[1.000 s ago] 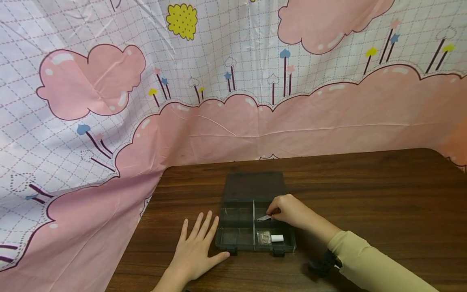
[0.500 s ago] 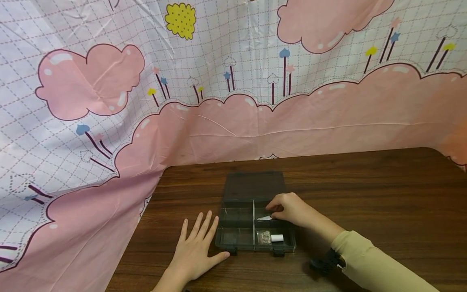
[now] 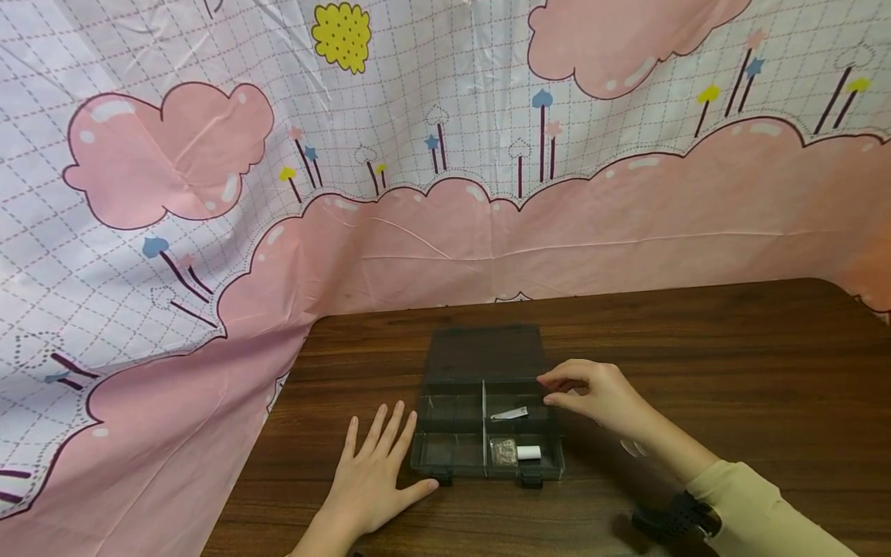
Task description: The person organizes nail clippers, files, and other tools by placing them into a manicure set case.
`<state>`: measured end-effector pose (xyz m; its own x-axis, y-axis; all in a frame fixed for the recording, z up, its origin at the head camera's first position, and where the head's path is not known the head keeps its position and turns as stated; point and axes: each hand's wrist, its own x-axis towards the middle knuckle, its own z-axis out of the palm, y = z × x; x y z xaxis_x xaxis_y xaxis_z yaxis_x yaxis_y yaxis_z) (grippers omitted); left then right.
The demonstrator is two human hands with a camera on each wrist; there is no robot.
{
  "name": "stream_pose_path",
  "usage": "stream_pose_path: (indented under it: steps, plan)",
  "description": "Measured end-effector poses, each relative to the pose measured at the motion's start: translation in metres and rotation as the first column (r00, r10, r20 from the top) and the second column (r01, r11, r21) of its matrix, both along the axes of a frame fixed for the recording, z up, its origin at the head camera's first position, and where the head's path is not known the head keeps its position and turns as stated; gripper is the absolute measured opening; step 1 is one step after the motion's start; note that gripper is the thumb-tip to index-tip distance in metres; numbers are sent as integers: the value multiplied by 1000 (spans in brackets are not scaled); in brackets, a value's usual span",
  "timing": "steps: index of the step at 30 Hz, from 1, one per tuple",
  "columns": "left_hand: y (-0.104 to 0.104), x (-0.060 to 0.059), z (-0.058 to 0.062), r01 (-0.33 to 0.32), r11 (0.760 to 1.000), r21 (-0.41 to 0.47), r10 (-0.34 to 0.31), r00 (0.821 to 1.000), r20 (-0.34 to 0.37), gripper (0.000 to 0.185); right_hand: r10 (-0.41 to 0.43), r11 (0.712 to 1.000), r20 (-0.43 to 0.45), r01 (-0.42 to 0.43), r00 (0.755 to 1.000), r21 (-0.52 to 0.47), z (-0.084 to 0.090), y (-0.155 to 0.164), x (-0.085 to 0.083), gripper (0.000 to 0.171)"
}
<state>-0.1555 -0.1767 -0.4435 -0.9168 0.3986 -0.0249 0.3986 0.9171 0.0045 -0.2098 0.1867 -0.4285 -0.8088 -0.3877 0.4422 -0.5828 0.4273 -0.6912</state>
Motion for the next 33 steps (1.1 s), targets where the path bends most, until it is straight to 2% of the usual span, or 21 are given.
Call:
stream_pose_path:
  steps: [10, 19, 33]
  plan:
    - [0, 0, 0, -1, 1000, -7, 1, 1000, 0, 97, -56, 998, 127, 58, 990, -11, -12, 51, 26, 27]
    - [0, 2, 0, -2, 1000, 3, 2, 1000, -4, 97, -60, 994, 146, 47, 987, 94, -27, 89, 43, 30]
    - [3, 3, 1, -7, 1000, -3, 7, 1000, -7, 98, -44, 989, 193, 16, 980, 145, -38, 103, 49, 34]
